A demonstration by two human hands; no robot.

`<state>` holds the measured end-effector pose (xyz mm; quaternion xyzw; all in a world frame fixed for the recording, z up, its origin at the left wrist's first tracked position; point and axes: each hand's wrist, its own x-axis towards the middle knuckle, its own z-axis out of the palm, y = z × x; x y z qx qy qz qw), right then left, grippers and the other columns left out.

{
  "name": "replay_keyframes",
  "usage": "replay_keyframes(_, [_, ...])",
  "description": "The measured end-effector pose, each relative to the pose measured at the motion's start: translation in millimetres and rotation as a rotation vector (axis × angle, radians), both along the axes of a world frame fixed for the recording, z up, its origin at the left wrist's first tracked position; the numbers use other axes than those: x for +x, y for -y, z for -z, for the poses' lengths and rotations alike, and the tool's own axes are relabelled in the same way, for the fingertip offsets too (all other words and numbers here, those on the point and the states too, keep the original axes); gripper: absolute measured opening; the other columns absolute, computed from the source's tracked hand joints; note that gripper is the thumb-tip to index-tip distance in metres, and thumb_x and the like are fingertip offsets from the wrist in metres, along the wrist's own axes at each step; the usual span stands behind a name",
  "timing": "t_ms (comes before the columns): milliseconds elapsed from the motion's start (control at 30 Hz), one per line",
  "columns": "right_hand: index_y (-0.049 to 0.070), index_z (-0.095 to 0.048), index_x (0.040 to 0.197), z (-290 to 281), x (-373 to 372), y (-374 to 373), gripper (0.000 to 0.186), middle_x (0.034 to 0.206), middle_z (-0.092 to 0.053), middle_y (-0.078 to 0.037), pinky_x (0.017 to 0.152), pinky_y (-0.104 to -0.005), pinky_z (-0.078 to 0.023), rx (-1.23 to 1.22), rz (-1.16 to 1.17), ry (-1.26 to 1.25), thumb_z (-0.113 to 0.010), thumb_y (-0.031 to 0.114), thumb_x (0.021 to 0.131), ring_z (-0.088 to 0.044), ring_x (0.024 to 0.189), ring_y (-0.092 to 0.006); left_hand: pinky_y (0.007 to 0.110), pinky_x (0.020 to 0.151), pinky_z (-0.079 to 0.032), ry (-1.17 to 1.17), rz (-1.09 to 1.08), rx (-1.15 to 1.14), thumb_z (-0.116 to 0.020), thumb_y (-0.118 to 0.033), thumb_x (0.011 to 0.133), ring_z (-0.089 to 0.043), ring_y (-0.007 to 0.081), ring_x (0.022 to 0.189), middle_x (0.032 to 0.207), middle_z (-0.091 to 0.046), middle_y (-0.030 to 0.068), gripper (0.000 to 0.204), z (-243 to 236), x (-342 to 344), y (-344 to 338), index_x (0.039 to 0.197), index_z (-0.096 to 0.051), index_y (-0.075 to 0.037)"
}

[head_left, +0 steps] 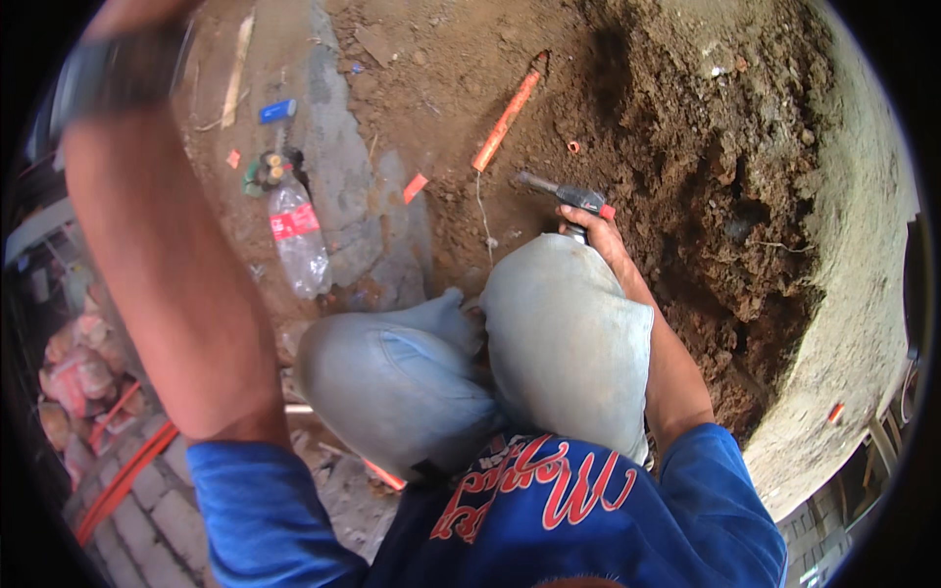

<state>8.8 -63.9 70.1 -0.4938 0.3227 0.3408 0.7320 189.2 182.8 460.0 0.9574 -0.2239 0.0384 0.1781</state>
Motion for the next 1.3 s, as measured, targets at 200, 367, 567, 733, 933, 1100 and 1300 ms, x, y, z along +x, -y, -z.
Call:
replay_keyframes(200, [0.008, -0.070, 0.100, 60, 6, -13, 0.019, 0.076, -0.069, -0.006, 0.064, -0.0340, -0.056, 0.320, 0.141, -0.106, -0.073, 0.025, 0.092, -0.068, 0.068, -0.0199, 0.030, 0.083, -0.050, -0.665, 0.013, -0.095, -0.072, -0.021, 0.095, -0.064, 0.0143, 0.089, 0.091, -0.070, 0.0046, 0.022, 65, -79, -23, 0.104, -0.070, -0.001])
replay_keyframes(367, [0.007, -0.070, 0.099, 70, 4, -36, 0.019, 0.075, -0.069, -0.004, 0.065, -0.0347, -0.057, 0.348, 0.106, -0.166, -0.072, 0.025, 0.092, -0.069, 0.068, -0.0203, 0.034, 0.081, -0.051, -0.750, -0.113, 0.187, -0.072, -0.026, 0.095, -0.066, 0.0186, 0.090, 0.098, -0.071, 0.0074, 0.027, 87, -77, -41, 0.109, -0.070, -0.003])
replay_keyframes(567, [0.008, -0.069, 0.100, 79, 0, -35, 0.019, 0.076, -0.069, -0.004, 0.068, -0.0352, -0.058, 0.436, 0.028, -0.147, -0.071, 0.026, 0.093, -0.070, 0.071, -0.0216, 0.034, 0.081, -0.052, -0.677, -0.090, 0.157, -0.071, -0.030, 0.095, -0.068, 0.0202, 0.093, 0.104, -0.073, 0.0088, 0.032, 97, -76, -54, 0.114, -0.070, -0.005])
replay_keyframes(733, [0.010, -0.069, 0.100, 87, 0, -37, 0.022, 0.076, -0.070, -0.003, 0.069, -0.0362, -0.058, 0.516, 0.171, -0.123, -0.070, 0.030, 0.093, -0.070, 0.074, -0.0218, 0.034, 0.083, -0.052, -0.682, -0.098, 0.199, -0.070, -0.032, 0.095, -0.068, 0.0211, 0.095, 0.105, -0.073, 0.0090, 0.032, 101, -70, -54, 0.112, -0.070, -0.005])
replay_keyframes(933, [0.008, -0.070, 0.099, 89, 0, -37, 0.022, 0.076, -0.070, -0.004, 0.069, -0.0385, -0.059, 0.440, 0.008, -0.107, -0.069, 0.030, 0.093, -0.071, 0.074, -0.0225, 0.035, 0.081, -0.052, -0.721, -0.107, 0.188, -0.070, -0.032, 0.095, -0.068, 0.0221, 0.095, 0.105, -0.073, 0.0093, 0.032, 106, -70, -58, 0.109, -0.070, -0.004])
replay_keyframes(1100, [0.007, -0.069, 0.100, 84, 3, -33, 0.022, 0.075, -0.070, -0.004, 0.070, -0.0388, -0.058, 0.521, 0.046, -0.141, -0.068, 0.029, 0.094, -0.071, 0.074, -0.0237, 0.035, 0.081, -0.052, -0.723, -0.073, 0.176, -0.070, -0.033, 0.095, -0.067, 0.0217, 0.096, 0.108, -0.071, 0.0091, 0.033, 108, -69, -63, 0.110, -0.070, -0.004])
replay_keyframes(1300, [0.008, -0.069, 0.099, 82, 7, -33, 0.019, 0.073, -0.069, -0.004, 0.069, -0.0385, -0.059, 0.566, 0.089, -0.227, -0.069, 0.027, 0.093, -0.071, 0.072, -0.0242, 0.036, 0.081, -0.051, -0.744, -0.069, 0.177, -0.070, -0.031, 0.095, -0.066, 0.0217, 0.097, 0.108, -0.070, 0.0100, 0.032, 112, -67, -62, 0.110, -0.070, -0.003])
